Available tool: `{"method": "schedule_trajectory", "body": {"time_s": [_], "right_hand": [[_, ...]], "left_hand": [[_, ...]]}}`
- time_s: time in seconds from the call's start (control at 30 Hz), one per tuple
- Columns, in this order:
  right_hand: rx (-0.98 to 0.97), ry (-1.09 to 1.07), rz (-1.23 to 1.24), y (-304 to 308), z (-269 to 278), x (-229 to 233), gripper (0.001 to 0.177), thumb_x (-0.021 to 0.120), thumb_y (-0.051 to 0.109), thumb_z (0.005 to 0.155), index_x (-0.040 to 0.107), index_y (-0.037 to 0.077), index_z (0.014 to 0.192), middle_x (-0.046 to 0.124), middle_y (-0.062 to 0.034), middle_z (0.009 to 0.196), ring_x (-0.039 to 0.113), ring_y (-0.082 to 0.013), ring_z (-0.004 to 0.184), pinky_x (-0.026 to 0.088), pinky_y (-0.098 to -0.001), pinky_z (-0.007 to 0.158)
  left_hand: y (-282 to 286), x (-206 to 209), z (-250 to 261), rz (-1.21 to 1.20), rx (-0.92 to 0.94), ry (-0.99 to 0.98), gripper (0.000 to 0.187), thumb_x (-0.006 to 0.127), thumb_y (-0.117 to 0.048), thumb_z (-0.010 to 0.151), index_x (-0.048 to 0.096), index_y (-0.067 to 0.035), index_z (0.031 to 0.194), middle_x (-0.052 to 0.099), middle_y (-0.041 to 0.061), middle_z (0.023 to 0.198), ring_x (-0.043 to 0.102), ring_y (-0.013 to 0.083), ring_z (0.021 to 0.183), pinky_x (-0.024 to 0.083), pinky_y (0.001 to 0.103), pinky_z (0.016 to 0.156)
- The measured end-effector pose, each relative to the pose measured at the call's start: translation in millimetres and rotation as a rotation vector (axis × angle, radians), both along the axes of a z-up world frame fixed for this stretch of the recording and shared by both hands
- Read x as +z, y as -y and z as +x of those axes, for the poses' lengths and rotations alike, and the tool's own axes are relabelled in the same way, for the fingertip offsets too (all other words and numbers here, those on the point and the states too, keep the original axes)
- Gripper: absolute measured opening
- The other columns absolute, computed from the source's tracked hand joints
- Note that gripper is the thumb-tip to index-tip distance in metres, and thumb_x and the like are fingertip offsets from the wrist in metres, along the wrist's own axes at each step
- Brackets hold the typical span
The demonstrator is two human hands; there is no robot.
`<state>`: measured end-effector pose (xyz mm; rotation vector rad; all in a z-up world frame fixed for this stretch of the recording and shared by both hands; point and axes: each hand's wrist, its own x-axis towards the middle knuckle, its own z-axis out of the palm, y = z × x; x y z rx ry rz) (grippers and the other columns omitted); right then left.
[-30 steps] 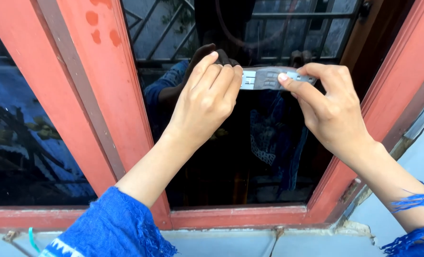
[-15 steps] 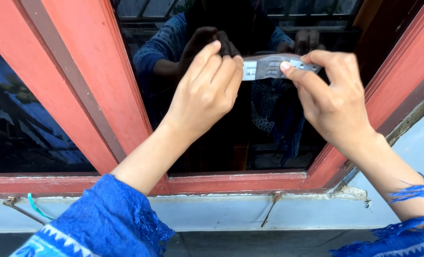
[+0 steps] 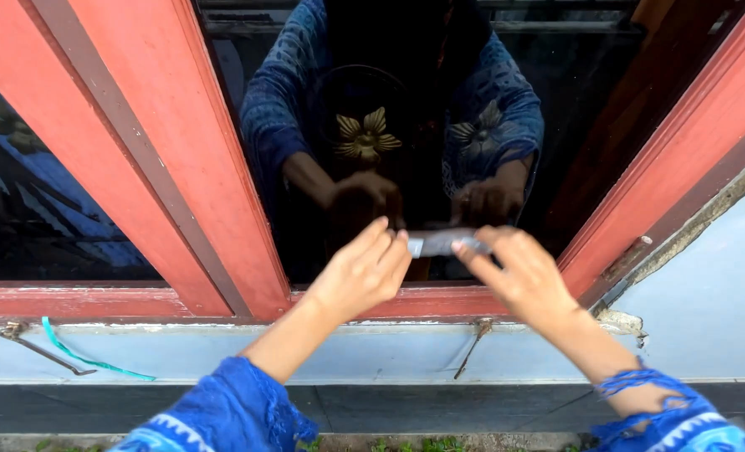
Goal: The recorder uses sandpaper to smooth the edges of a window frame and fits a metal latch piece.
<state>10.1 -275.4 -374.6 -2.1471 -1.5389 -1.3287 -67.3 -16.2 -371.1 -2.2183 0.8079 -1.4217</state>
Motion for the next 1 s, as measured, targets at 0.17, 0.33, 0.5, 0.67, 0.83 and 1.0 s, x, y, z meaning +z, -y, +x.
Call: {"method": "schedule_trajectory", "body": {"time_s": [0.17,0.33,0.5,0.67,0.83,1.0], "right_hand": [[-0.010,-0.139,-0.158,6,-2,-52,0.052,0.067,0.000,0.074,0.069,0.009,0.125,0.064,-0.0166,0.117,0.063,-0.0292,0.099,0.058,-0.0377,0.079],[-0.020,-0.191,-0.180,5,-1,-71,0.054,0.069,0.002,0.076,0.065,0.006,0.130,0.061,-0.0164,0.119,0.062,-0.0293,0.098,0.056,-0.0385,0.084],[-0.038,-0.208,-0.225,6,-6,-86,0.062,0.068,-0.002,0.068,0.065,0.005,0.129,0.061,-0.0180,0.120,0.064,-0.0315,0.102,0.057,-0.0386,0.087],[-0.048,-0.233,-0.206,2,-5,-87,0.059,0.071,-0.004,0.069,0.065,0.007,0.127,0.062,-0.0166,0.117,0.063,-0.0312,0.101,0.056,-0.0405,0.086],[-0.052,-0.350,-0.156,-2,-14,-78,0.058,0.074,-0.001,0.066,0.068,0.010,0.122,0.064,-0.0156,0.115,0.062,-0.0306,0.096,0.057,-0.0412,0.082],[-0.055,-0.458,-0.091,-39,-42,-51,0.048,0.075,0.003,0.072,0.071,0.014,0.118,0.064,-0.0101,0.110,0.062,-0.0295,0.097,0.056,-0.0399,0.076]], "left_hand": [[5,-51,1,0.003,0.035,-0.078,0.026,0.067,-0.008,0.085,0.073,0.006,0.106,0.066,0.010,0.095,0.067,0.0224,0.097,0.050,0.038,0.109],[7,-70,-7,0.065,0.089,-0.154,0.030,0.065,-0.011,0.080,0.073,0.003,0.106,0.071,0.011,0.100,0.068,0.0229,0.098,0.048,0.039,0.110],[11,-109,-1,0.054,0.140,-0.196,0.030,0.065,-0.014,0.082,0.073,0.003,0.106,0.072,0.013,0.102,0.068,0.0247,0.099,0.047,0.040,0.111],[13,-113,0,0.012,0.167,-0.189,0.029,0.065,-0.014,0.082,0.073,0.001,0.106,0.072,0.012,0.103,0.068,0.0239,0.099,0.046,0.040,0.112],[19,-105,-1,-0.033,0.163,-0.207,0.011,0.065,-0.015,0.084,0.069,-0.007,0.090,0.064,0.006,0.086,0.065,0.0220,0.088,0.046,0.041,0.111],[-15,-86,-34,-0.048,0.212,-0.191,0.003,0.064,-0.013,0.086,0.064,-0.010,0.086,0.057,0.003,0.078,0.062,0.0199,0.083,0.045,0.041,0.115]]}}
